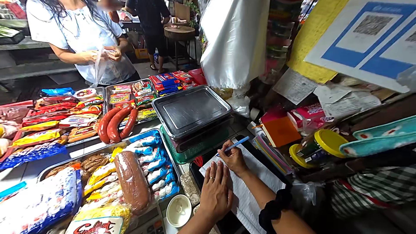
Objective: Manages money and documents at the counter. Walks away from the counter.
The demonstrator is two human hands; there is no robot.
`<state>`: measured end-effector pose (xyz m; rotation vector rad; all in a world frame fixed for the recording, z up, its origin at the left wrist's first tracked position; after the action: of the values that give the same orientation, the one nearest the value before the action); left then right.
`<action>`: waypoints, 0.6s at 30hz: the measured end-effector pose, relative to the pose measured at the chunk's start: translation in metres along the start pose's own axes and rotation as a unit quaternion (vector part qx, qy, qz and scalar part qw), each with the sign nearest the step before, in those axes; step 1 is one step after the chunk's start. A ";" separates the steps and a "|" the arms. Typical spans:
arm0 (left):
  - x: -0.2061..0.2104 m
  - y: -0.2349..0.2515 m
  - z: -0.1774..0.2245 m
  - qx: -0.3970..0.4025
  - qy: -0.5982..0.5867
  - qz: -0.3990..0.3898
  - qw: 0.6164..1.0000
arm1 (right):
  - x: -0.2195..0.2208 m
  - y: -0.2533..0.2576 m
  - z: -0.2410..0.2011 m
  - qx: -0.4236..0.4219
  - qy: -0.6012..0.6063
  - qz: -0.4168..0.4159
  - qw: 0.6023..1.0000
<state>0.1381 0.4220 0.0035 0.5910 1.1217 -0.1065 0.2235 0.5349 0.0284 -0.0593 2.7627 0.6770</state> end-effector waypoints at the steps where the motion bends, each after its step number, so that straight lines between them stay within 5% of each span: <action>1: 0.000 0.000 0.000 0.000 0.000 0.000 1.000 | 0.000 0.000 0.000 0.000 0.001 -0.001 1.000; 18: 0.001 0.000 0.000 0.000 -0.009 -0.011 1.000 | 0.000 -0.001 -0.003 -0.007 -0.013 -0.004 1.000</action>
<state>0.1384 0.4221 0.0027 0.5772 1.1112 -0.1304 0.2223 0.5325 0.0307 -0.0653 2.7320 0.6910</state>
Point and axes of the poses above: each hand's wrist, its own y-axis towards the middle knuckle, its own x-axis out of the palm, z = x × y, the point moved 10 cm from there along y, towards the middle knuckle
